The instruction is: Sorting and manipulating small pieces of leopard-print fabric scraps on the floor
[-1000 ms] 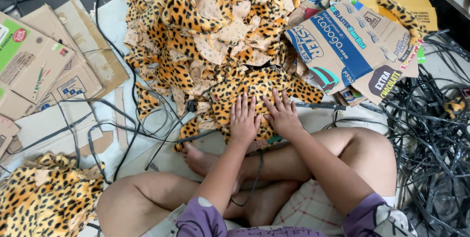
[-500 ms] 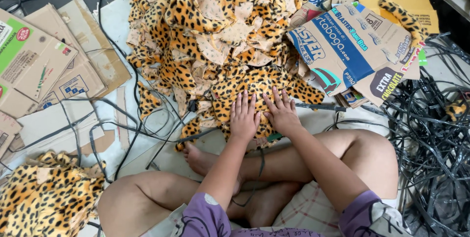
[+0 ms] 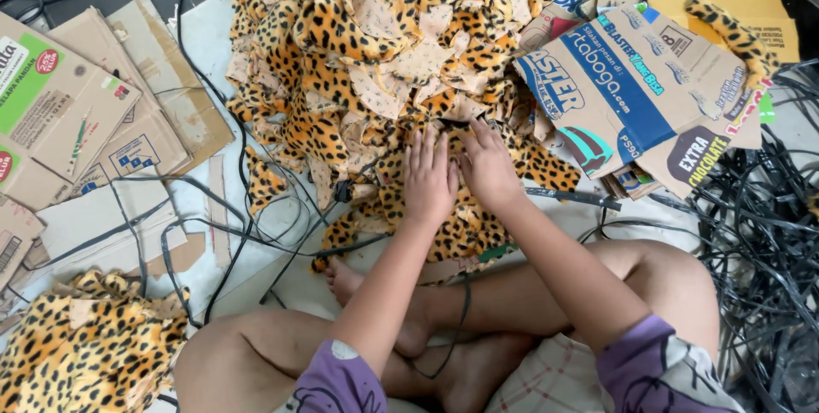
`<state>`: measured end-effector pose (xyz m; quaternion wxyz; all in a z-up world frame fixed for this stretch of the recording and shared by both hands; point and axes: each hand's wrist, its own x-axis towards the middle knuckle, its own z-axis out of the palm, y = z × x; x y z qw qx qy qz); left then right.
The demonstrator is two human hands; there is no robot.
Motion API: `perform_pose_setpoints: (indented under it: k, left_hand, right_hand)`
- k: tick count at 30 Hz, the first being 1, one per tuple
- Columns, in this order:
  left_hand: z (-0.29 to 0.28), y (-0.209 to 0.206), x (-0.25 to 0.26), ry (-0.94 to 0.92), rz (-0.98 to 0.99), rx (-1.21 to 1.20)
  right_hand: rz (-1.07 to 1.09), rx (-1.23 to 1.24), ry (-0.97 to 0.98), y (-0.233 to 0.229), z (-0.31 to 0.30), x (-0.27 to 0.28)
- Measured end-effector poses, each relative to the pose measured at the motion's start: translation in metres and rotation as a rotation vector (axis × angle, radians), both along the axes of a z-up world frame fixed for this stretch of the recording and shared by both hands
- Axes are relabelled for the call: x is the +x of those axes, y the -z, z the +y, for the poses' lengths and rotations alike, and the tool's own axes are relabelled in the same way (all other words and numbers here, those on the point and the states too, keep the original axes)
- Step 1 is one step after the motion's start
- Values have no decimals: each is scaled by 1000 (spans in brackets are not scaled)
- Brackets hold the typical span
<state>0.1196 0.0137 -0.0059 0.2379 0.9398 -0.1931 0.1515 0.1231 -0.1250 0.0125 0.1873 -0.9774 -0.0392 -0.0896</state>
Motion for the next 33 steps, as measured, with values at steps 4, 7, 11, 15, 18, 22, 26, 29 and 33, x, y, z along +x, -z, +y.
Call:
perform_pose_setpoints:
  k: [4,7,11,15,18,22,26,29,33]
  left_hand:
    - [3,-29,58,15,47,-99]
    - [8,-33,106,-63,-89,-1]
    - [14,3,161,-74,-108,181]
    - [18,0,159,-50,-301,178]
    - [13,-18,129,56,-348,62]
    - [9,-7,97,110,-370,-86]
    - [4,-24,46,10,177,-507]
    - [-1,-16,5,-41,599,-704]
    - [-6,-12,-38,-38,868,-698]
  right_hand:
    - [-137,47,-28,-3,14,57]
    - [-238,72,-25,-14,28,82]
    - [-275,105,-13,4,31,101]
    - [-183,230,20,5,29,96]
    - [-148,369,48,-34,27,77]
    - [-230,282,-1,-31,-10,75]
    - [30,530,-71,-47,-48,35]
    - [303,647,-16,-65,-69,-9]
    - [590,787,48,-31,-98,-42]
